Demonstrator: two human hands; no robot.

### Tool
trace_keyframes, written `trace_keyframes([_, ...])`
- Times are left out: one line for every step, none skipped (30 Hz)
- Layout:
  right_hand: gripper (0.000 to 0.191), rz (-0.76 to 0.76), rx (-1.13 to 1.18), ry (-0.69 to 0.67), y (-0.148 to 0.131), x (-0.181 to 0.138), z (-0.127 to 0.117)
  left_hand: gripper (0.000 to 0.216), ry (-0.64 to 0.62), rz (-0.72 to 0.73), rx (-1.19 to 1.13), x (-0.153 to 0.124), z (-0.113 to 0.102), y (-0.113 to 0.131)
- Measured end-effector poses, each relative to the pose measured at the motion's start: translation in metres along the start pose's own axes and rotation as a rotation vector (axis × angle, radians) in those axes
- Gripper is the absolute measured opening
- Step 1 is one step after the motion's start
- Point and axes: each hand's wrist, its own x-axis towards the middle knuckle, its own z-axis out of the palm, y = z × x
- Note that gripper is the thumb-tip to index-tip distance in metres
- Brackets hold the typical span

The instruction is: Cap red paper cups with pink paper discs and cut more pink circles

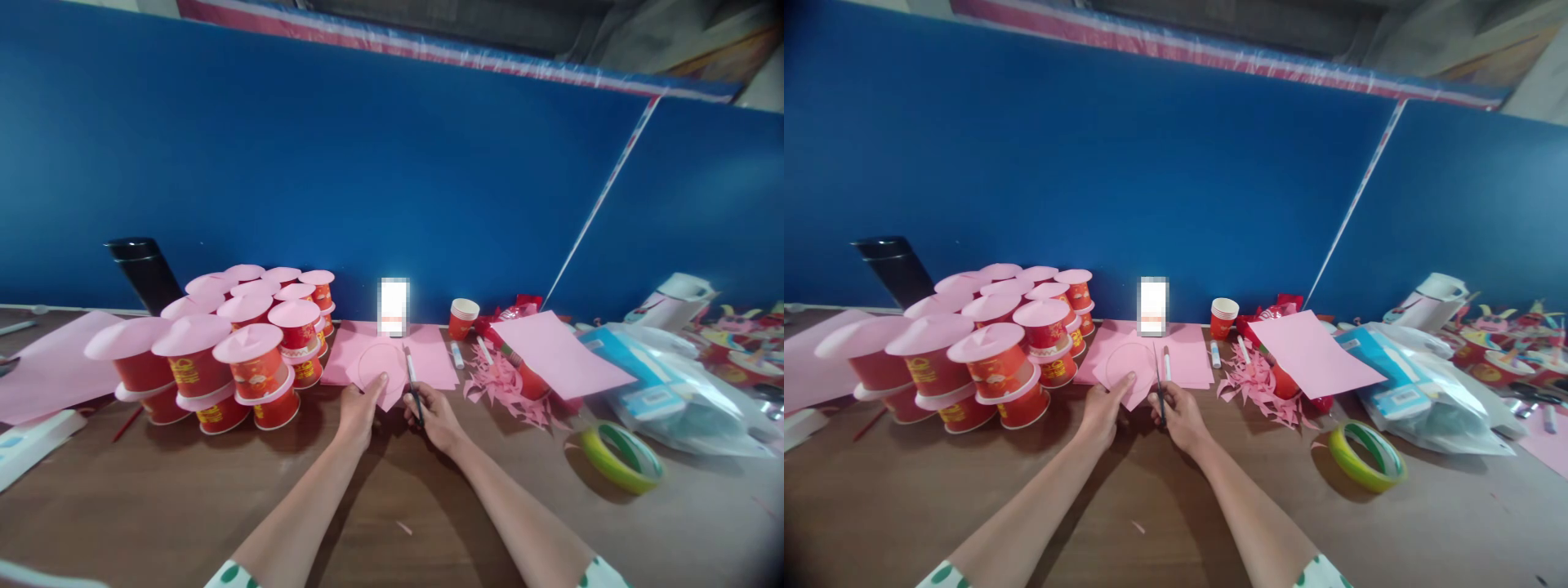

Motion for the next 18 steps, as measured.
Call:
trace_keyframes([0.033,0.001,0.001,0.001,-0.0001,0.0001,0.0001,0.047,0.000,-0.001,0.001,-0.0003,0.0000,0.0005])
trace_keyframes([0.033,0.003,0.002,0.000,-0.0001,0.0002,0.0001,0.046,-0.001,0.000,-0.005,-0.0006,0.0001,0.0011])
trace_keyframes([0.032,0.004,0.004,-0.001,-0.0001,0.0003,0.0002,0.046,-0.004,0.001,-0.017,-0.0010,0.0003,0.0019])
trace_keyframes([0.032,0.003,0.007,-0.001,-0.0001,0.0005,0.0003,0.045,-0.007,0.001,-0.030,-0.0015,0.0005,0.0028])
trace_keyframes([0.032,0.002,0.011,-0.002,-0.0002,0.0006,0.0004,0.045,-0.008,0.001,-0.043,-0.0020,0.0008,0.0038])
trace_keyframes([0.032,0.002,0.013,-0.003,-0.0004,0.0006,0.0005,0.044,-0.007,-0.002,-0.051,-0.0025,0.0011,0.0047])
trace_keyframes([0.032,0.002,0.014,-0.003,-0.0006,0.0006,0.0006,0.044,-0.004,-0.006,-0.055,-0.0030,0.0013,0.0055])
trace_keyframes([0.032,0.003,0.013,-0.003,-0.0009,0.0005,0.0006,0.044,-0.001,-0.009,-0.055,-0.0033,0.0015,0.0062])
trace_keyframes([0.033,0.004,0.011,-0.003,-0.0012,0.0003,0.0007,0.044,0.004,-0.013,-0.052,-0.0036,0.0016,0.0067])
trace_keyframes([0.033,0.007,0.009,-0.003,-0.0014,0.0001,0.0007,0.043,0.007,-0.018,-0.049,-0.0038,0.0017,0.0071])
trace_keyframes([0.033,0.008,0.007,-0.002,-0.0016,-0.0001,0.0007,0.042,0.009,-0.021,-0.047,-0.0039,0.0017,0.0074])
trace_keyframes([0.033,0.008,0.007,-0.001,-0.0017,-0.0003,0.0007,0.042,0.012,-0.023,-0.049,-0.0039,0.0016,0.0076])
trace_keyframes([0.033,0.007,0.010,-0.001,-0.0016,-0.0004,0.0007,0.042,0.015,-0.024,-0.053,-0.0040,0.0016,0.0078])
trace_keyframes([0.033,0.006,0.015,-0.001,-0.0015,-0.0004,0.0007,0.042,0.018,-0.026,-0.058,-0.0040,0.0017,0.0080])
trace_keyframes([0.033,0.005,0.020,-0.001,-0.0014,-0.0004,0.0007,0.042,0.021,-0.026,-0.063,-0.0041,0.0017,0.0082])
trace_keyframes([0.033,0.005,0.024,-0.002,-0.0012,-0.0004,0.0007,0.041,0.023,-0.026,-0.066,-0.0042,0.0019,0.0085])
trace_keyframes([0.032,0.007,0.027,-0.004,-0.0011,-0.0003,0.0007,0.041,0.024,-0.023,-0.070,-0.0043,0.0020,0.0088])
trace_keyframes([0.032,0.008,0.027,-0.005,-0.0010,-0.0002,0.0007,0.041,0.021,-0.018,-0.074,-0.0045,0.0021,0.0092])
